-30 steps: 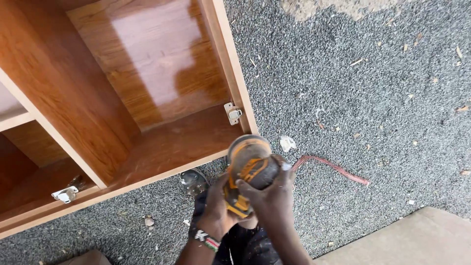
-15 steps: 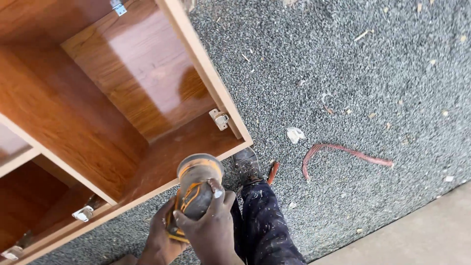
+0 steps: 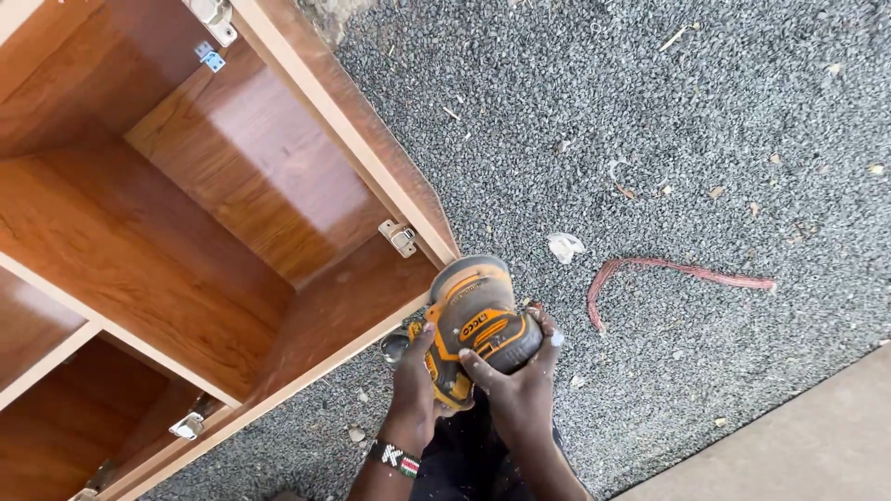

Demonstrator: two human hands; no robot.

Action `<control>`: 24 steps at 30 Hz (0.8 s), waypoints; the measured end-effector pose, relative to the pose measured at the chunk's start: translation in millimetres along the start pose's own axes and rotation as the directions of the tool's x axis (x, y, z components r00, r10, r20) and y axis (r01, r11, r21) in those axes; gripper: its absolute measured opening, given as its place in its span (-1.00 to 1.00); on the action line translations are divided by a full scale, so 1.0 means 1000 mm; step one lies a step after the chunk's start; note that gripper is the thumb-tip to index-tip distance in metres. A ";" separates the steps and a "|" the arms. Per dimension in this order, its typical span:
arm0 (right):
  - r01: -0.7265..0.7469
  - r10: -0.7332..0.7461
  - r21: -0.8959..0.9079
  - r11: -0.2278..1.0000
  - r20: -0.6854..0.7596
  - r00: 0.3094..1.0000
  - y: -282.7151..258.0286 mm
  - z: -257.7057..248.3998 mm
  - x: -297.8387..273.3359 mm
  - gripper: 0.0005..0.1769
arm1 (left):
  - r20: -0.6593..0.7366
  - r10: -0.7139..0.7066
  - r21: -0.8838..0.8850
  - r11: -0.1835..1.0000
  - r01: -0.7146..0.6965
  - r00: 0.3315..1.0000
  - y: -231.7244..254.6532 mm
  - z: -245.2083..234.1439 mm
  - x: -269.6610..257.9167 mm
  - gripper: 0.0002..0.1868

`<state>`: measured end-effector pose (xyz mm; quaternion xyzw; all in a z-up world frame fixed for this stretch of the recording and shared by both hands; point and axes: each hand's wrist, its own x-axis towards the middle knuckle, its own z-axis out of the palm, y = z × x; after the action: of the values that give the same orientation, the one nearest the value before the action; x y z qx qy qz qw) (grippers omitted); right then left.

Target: The person uses an electric orbital sander to smooth the interior surfaces of a wooden cabinet. They systematically sand the shelves, side panels, and bottom sections of the cabinet while working outdoors on a gravel surface.

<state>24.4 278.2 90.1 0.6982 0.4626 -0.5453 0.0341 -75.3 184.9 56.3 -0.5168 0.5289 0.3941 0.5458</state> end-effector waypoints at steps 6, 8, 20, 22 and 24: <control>-0.490 0.359 0.599 0.634 0.333 0.872 0.043 0.045 -0.040 0.24 | -0.195 0.379 0.193 0.919 -0.344 0.905 0.006 -0.052 -0.038 -0.50; -0.610 0.429 0.612 0.504 0.436 0.791 0.064 0.058 -0.043 0.13 | -0.206 0.481 0.406 0.834 -0.373 0.852 -0.014 -0.098 -0.011 -0.51; -0.539 0.234 0.563 0.627 0.524 0.819 0.100 0.000 0.045 0.03 | -0.179 0.641 0.013 0.760 -0.650 0.747 -0.058 -0.015 0.069 -0.66; -0.443 0.243 0.487 0.753 0.420 0.874 0.038 -0.022 0.042 0.47 | -0.179 0.603 -0.146 0.765 -0.627 0.777 -0.056 0.017 0.064 -0.67; -0.101 0.032 0.370 0.924 0.189 0.981 0.001 -0.036 0.040 -0.09 | 0.131 0.294 -0.399 0.890 -0.222 0.947 -0.051 0.042 0.048 -0.49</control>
<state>50.6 321.6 71.9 0.6550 0.3200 -0.6833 -0.0408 -11.8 212.4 13.0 -0.4979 0.4531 0.6048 0.4254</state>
